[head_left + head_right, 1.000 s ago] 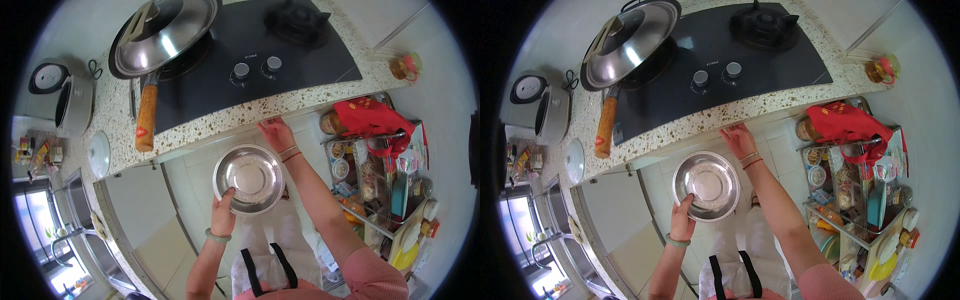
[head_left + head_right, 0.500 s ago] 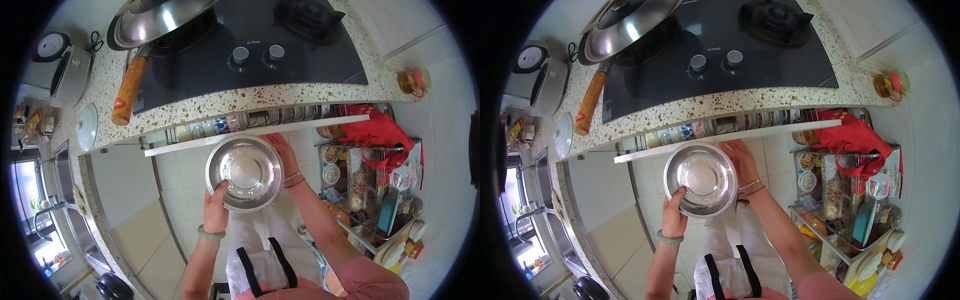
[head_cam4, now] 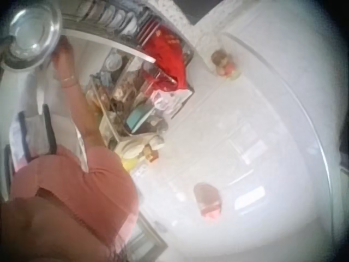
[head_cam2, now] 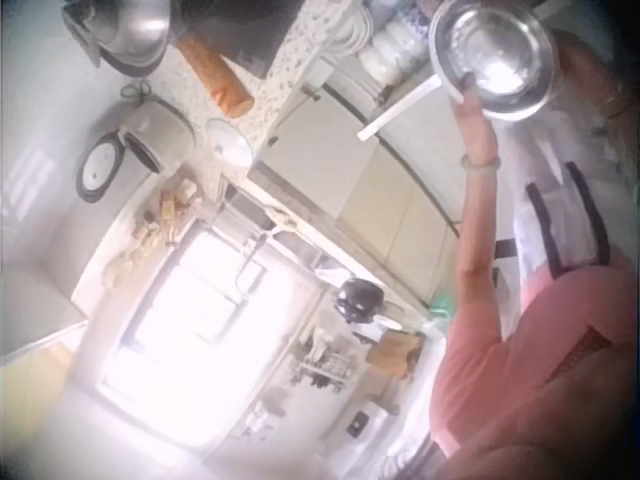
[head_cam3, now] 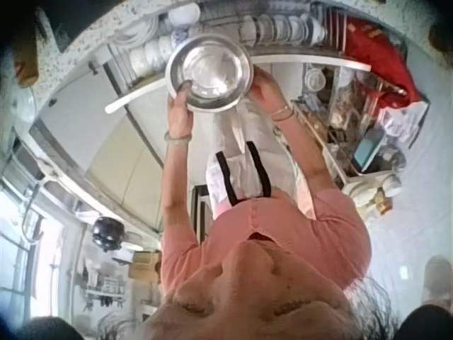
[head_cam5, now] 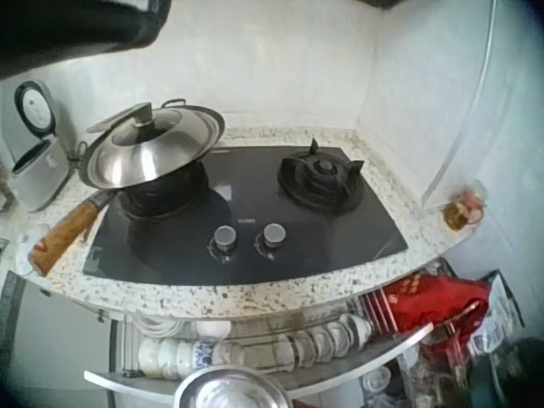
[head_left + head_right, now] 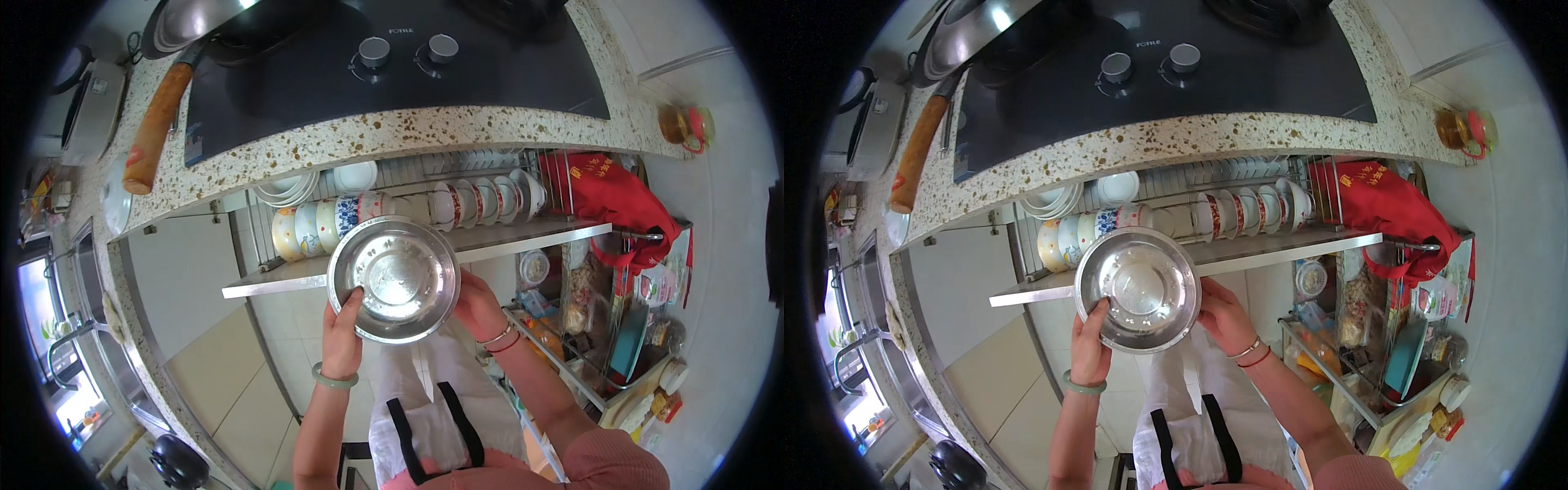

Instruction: The person retrieves a white bowl from a cabinet and places it on the counter. They then use a ladle to transfer cooked meat, corn, and carrots from a black pot into the bowl. Finally, the person pours the remaining broth from the pot into the bowl and stirs the contents.

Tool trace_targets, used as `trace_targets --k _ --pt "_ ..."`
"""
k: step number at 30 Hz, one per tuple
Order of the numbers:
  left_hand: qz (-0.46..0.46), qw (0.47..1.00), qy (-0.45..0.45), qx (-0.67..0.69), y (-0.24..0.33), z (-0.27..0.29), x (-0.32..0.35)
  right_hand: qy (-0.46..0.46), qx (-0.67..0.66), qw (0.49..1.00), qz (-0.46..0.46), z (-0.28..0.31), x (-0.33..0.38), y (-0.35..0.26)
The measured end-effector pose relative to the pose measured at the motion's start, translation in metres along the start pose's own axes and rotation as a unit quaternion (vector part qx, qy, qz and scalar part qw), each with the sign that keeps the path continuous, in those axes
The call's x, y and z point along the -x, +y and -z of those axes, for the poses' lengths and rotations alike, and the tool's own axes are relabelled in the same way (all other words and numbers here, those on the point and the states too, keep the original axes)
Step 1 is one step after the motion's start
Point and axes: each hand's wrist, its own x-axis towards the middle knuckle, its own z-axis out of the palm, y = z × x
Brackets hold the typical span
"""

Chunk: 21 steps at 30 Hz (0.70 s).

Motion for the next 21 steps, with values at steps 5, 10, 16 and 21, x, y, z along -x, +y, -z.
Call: trace_targets --k 5,10,16,21 --pt "0.013 1.000 0.002 -0.004 -0.002 0.007 0.009 0.000 0.042 0.999 -0.011 0.008 0.010 0.002" --pt "0.003 0.999 -0.003 -0.054 -0.004 0.016 0.011 -0.001 0.202 0.977 -0.070 -0.013 0.031 -0.034" --pt "-0.011 0.993 -0.018 -0.119 0.004 -0.001 0.021 0.043 0.444 0.895 0.015 -0.051 0.051 -0.047" --pt "-0.030 0.990 -0.063 -0.120 0.004 -0.027 0.021 0.080 0.437 0.893 0.070 -0.060 0.066 -0.060"
